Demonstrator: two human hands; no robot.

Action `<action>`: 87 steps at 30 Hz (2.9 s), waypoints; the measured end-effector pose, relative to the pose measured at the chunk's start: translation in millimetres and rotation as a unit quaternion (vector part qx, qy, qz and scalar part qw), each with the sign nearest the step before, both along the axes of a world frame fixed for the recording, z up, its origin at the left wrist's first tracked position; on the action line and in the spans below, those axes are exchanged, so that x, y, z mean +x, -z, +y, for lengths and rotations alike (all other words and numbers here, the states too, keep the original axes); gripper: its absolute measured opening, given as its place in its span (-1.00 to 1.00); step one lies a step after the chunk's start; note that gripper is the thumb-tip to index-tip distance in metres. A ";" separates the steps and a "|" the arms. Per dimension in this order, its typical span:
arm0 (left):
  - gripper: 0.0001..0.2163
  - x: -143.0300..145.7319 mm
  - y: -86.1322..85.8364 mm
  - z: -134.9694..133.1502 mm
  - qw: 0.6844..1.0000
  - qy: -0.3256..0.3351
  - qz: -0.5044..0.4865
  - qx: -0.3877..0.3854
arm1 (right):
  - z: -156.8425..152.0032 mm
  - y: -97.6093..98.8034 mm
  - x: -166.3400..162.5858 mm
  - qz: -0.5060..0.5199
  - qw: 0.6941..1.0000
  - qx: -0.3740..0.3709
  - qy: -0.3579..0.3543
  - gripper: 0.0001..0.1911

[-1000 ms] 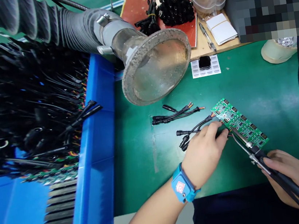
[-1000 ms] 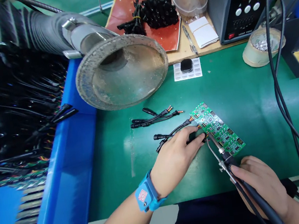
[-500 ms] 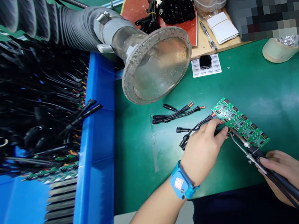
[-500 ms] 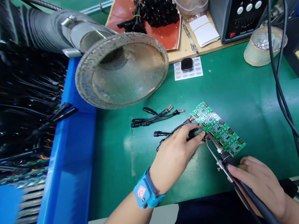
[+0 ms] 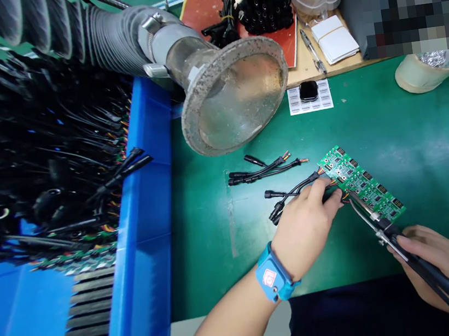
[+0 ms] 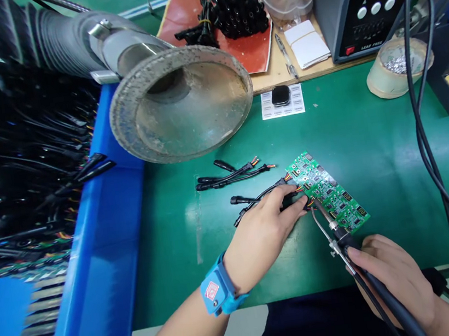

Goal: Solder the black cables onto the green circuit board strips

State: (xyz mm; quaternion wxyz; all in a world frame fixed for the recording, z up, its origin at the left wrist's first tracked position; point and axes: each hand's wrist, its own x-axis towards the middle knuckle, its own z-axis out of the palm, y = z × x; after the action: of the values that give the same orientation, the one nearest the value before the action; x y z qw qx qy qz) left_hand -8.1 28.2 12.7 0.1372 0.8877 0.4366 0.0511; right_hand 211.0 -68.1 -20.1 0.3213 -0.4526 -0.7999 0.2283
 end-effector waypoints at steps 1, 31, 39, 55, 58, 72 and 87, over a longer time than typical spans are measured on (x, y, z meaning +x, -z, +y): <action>-0.76 0.1 -0.1 0.0 1.000 0.000 0.000 0.000 | 0.1 0.2 0.0 0.000 1.000 0.000 0.000 -0.50; -0.79 -5.8 2.0 7.2 0.998 -0.051 -0.022 0.034 | 17.2 -5.6 -5.2 0.190 0.979 -0.048 0.059 -0.57; -0.79 -0.5 6.4 2.2 0.995 -0.083 -0.053 0.016 | 13.2 -2.8 -1.5 0.205 0.976 -0.066 0.043 -0.54; -0.83 2.0 9.3 1.2 0.989 -0.100 -0.108 0.007 | 16.1 -10.7 -5.5 0.120 0.992 -0.021 0.037 -0.56; -0.85 3.0 9.8 1.3 0.989 -0.103 -0.107 0.010 | 13.6 -5.4 -4.3 0.090 0.995 -0.021 0.040 -0.55; -0.88 6.1 10.3 0.3 0.991 -0.117 -0.066 0.012 | 13.8 -3.2 -4.6 0.094 0.995 -0.017 0.011 -0.47; -0.86 4.0 9.6 -0.8 0.987 -0.119 -0.105 -0.010 | 10.4 -4.0 -4.0 0.195 0.976 -0.063 0.071 -0.52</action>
State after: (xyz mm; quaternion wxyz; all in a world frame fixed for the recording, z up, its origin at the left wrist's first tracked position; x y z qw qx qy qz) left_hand -4.2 27.4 3.1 0.1840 0.8178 0.5225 0.1560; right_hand 207.1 -57.8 -16.1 0.4569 -0.4745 -0.6717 0.3390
